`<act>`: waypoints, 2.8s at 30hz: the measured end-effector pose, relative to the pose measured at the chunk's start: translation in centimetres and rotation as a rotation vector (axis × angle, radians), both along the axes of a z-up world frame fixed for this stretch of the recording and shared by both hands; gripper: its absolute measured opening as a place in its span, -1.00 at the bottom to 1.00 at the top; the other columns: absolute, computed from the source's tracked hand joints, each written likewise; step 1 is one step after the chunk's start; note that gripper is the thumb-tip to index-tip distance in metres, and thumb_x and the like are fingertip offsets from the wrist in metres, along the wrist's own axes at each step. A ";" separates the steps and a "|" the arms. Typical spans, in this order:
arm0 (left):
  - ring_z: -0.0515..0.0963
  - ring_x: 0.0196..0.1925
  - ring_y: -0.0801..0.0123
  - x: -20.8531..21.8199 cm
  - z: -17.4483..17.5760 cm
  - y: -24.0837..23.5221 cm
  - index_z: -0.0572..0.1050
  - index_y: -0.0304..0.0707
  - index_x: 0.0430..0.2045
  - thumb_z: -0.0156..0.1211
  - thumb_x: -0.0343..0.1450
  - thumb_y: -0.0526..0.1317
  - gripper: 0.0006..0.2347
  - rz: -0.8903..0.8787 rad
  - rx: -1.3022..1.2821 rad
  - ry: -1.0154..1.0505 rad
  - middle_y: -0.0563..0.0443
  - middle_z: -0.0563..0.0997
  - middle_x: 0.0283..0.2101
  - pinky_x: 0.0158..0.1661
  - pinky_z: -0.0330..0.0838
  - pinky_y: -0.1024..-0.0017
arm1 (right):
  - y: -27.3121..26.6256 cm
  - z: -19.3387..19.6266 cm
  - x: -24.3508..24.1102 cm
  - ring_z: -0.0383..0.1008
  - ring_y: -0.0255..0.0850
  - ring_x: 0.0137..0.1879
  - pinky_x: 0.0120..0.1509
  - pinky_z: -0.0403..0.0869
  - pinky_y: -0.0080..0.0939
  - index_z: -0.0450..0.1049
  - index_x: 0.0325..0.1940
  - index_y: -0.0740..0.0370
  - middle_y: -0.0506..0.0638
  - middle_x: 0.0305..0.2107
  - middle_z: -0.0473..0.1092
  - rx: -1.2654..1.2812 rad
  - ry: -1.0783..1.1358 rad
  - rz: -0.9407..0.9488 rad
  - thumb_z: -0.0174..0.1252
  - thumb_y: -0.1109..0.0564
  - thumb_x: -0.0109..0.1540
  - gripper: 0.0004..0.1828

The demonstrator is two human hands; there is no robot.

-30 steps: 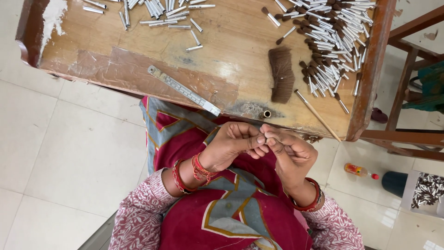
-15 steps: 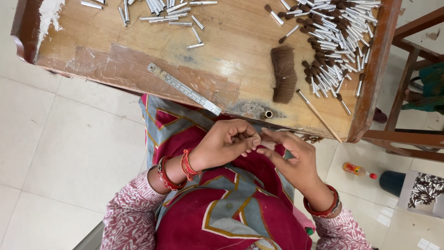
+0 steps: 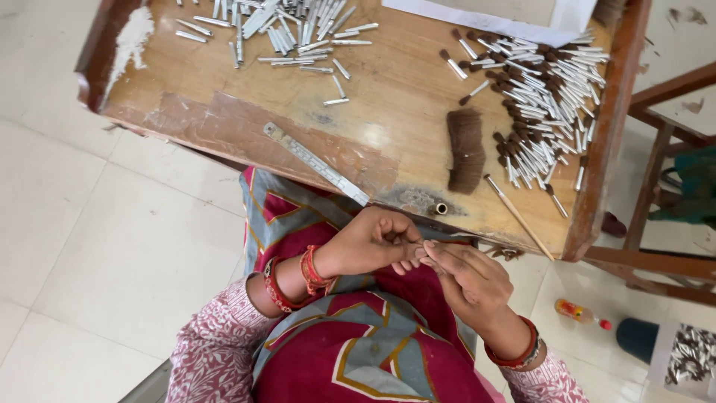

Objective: Assembling cosmetic brushes by inserting brown fibers into small metal ferrules.

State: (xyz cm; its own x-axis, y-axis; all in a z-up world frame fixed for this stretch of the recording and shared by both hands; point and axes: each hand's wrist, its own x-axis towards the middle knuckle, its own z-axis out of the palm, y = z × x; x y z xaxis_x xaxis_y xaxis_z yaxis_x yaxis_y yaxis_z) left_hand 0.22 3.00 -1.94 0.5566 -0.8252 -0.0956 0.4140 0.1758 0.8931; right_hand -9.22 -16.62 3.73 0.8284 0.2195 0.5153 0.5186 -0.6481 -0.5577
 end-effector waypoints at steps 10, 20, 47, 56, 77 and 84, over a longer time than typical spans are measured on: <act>0.62 -0.24 0.05 13.1 2.1 4.0 0.62 -0.24 -0.47 0.32 0.35 -0.29 -0.97 0.654 0.747 -1.261 -0.05 0.60 -0.30 -0.20 0.51 0.14 | 0.4 0.4 0.1 0.62 -0.19 -0.19 -0.07 0.52 -0.30 0.60 -0.02 0.33 0.08 -0.31 0.58 0.031 0.036 -0.214 0.27 0.45 0.21 -0.73; 0.55 -0.18 0.07 10.2 4.8 3.1 0.51 -0.33 -0.12 0.29 0.39 -0.36 -0.79 0.526 0.611 -1.248 -0.08 0.52 -0.25 -0.06 0.42 0.21 | 0.5 -0.1 0.1 0.63 -0.20 -0.16 -0.01 0.55 -0.30 0.58 -0.02 0.36 0.11 -0.27 0.58 0.150 0.105 -0.262 0.22 0.46 0.25 -0.76; 0.70 -0.23 0.36 -2.4 0.5 -1.9 0.51 -0.41 -0.22 0.30 0.49 -0.35 -0.89 0.178 -0.314 0.552 -0.11 0.68 -0.26 -0.15 0.67 0.33 | 1.3 -2.1 -1.4 0.65 -0.01 -0.02 0.14 0.59 -0.15 0.52 -0.02 0.40 0.20 -0.19 0.57 0.227 -0.060 -0.289 0.20 0.35 0.34 -0.87; 0.69 -0.29 0.40 -1.6 0.5 -1.6 0.52 -0.43 -0.26 0.32 0.45 -0.37 -0.89 0.218 -0.245 0.514 -0.09 0.67 -0.30 -0.21 0.66 0.38 | 1.2 0.8 -0.2 0.65 -0.03 -0.01 0.11 0.60 -0.17 0.52 0.01 0.39 0.17 -0.19 0.56 0.103 -0.058 -0.196 0.25 0.38 0.30 -0.80; 0.68 -0.27 0.44 -1.5 -1.0 -1.5 0.60 -0.47 -0.28 0.34 0.44 -0.42 -0.94 0.340 -0.267 0.298 -0.09 0.69 -0.28 -0.19 0.64 0.47 | 1.1 1.4 -0.3 0.66 -0.24 -0.14 -0.03 0.57 -0.34 0.58 0.12 0.30 0.08 -0.20 0.61 0.173 0.250 -0.225 0.30 0.41 0.22 -0.63; 0.69 -0.22 0.43 -1.4 -0.6 -1.2 0.60 -0.44 -0.31 0.36 0.40 -0.45 -0.93 0.369 -0.255 0.337 -0.08 0.70 -0.26 -0.10 0.65 0.46 | 2.6 5.1 1.7 0.60 -0.12 -0.03 0.07 0.53 -0.23 0.44 0.15 0.47 0.23 -0.13 0.54 0.124 0.266 -0.284 0.42 0.31 0.00 -0.36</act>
State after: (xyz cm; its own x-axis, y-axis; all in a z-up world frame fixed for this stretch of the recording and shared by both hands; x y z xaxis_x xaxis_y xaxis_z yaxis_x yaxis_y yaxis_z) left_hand -1.18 1.80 -2.58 0.7858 -0.6021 -0.1412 0.5397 0.5561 0.6321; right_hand -7.53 -14.02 8.86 0.9551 -0.0873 0.2833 0.1563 -0.6638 -0.7314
